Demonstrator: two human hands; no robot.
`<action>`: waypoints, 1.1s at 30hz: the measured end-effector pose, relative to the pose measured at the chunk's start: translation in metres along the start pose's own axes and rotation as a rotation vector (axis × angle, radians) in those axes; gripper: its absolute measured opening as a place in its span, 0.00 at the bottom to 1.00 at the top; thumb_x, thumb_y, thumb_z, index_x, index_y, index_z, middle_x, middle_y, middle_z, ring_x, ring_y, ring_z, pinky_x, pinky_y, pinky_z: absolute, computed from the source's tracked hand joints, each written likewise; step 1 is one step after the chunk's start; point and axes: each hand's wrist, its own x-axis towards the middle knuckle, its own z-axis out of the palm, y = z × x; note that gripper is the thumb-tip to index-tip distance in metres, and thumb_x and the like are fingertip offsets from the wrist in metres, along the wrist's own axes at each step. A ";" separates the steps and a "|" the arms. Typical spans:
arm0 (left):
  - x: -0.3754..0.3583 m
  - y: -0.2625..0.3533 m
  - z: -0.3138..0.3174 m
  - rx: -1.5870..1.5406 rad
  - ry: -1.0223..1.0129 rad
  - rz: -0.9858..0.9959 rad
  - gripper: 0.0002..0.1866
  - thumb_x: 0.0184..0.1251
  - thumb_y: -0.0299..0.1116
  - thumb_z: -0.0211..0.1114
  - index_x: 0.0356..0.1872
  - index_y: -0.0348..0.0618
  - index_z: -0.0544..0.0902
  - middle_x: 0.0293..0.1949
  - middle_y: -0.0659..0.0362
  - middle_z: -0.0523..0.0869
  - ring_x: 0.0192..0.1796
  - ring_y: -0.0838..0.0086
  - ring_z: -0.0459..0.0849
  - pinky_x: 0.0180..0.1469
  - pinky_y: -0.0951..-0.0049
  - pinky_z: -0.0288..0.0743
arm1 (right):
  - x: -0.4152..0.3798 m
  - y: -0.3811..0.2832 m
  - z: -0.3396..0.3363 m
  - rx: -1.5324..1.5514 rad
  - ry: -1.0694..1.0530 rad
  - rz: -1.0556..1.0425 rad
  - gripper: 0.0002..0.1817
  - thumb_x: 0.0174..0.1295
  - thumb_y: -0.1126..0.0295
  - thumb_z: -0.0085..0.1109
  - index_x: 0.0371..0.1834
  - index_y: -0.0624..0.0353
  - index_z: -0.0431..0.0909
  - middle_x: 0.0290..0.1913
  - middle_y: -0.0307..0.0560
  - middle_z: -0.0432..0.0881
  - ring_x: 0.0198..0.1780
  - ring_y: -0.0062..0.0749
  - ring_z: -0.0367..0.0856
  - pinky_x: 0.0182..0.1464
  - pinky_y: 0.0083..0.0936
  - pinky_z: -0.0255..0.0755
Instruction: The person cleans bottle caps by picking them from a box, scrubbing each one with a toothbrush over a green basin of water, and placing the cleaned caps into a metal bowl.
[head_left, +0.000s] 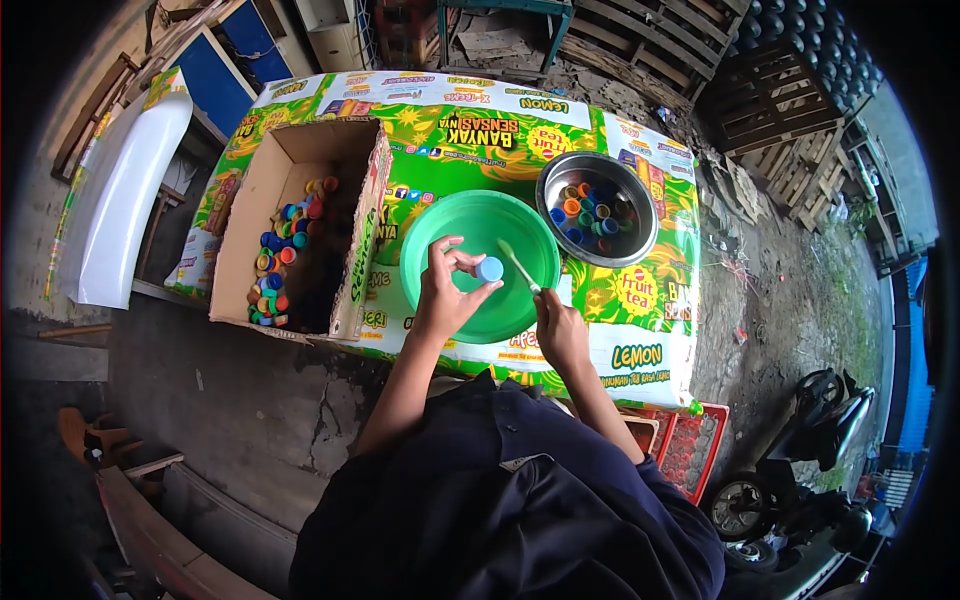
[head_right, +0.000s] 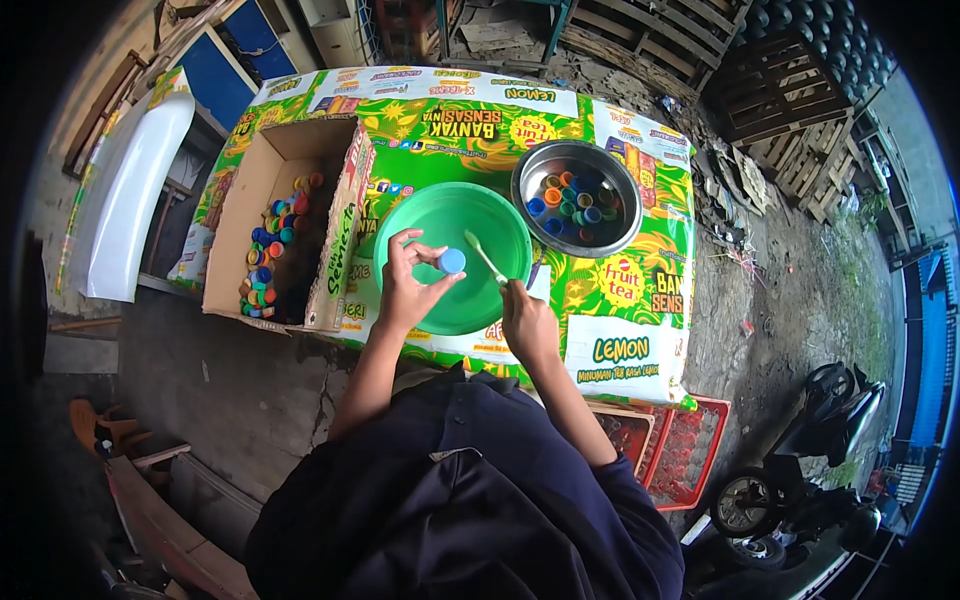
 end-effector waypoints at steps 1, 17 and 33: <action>-0.001 0.000 -0.001 -0.016 0.000 -0.014 0.36 0.42 0.24 0.75 0.52 0.36 0.61 0.32 0.54 0.81 0.36 0.73 0.82 0.44 0.73 0.75 | 0.000 0.001 -0.003 0.060 0.032 0.014 0.09 0.64 0.65 0.47 0.39 0.58 0.71 0.15 0.58 0.73 0.18 0.55 0.74 0.20 0.44 0.65; -0.005 -0.012 0.000 -0.605 -0.042 -0.536 0.14 0.71 0.37 0.50 0.50 0.40 0.71 0.44 0.59 0.78 0.43 0.79 0.73 0.45 0.77 0.68 | -0.001 -0.015 -0.013 0.215 -0.001 0.112 0.09 0.65 0.65 0.46 0.40 0.59 0.70 0.16 0.61 0.73 0.20 0.58 0.74 0.23 0.47 0.65; -0.008 -0.013 0.013 -0.791 -0.035 -0.611 0.27 0.73 0.54 0.32 0.36 0.41 0.72 0.27 0.64 0.67 0.29 0.80 0.63 0.35 0.79 0.58 | 0.000 -0.020 -0.009 0.267 0.081 -0.069 0.07 0.63 0.69 0.50 0.40 0.60 0.69 0.14 0.58 0.72 0.18 0.54 0.75 0.19 0.43 0.63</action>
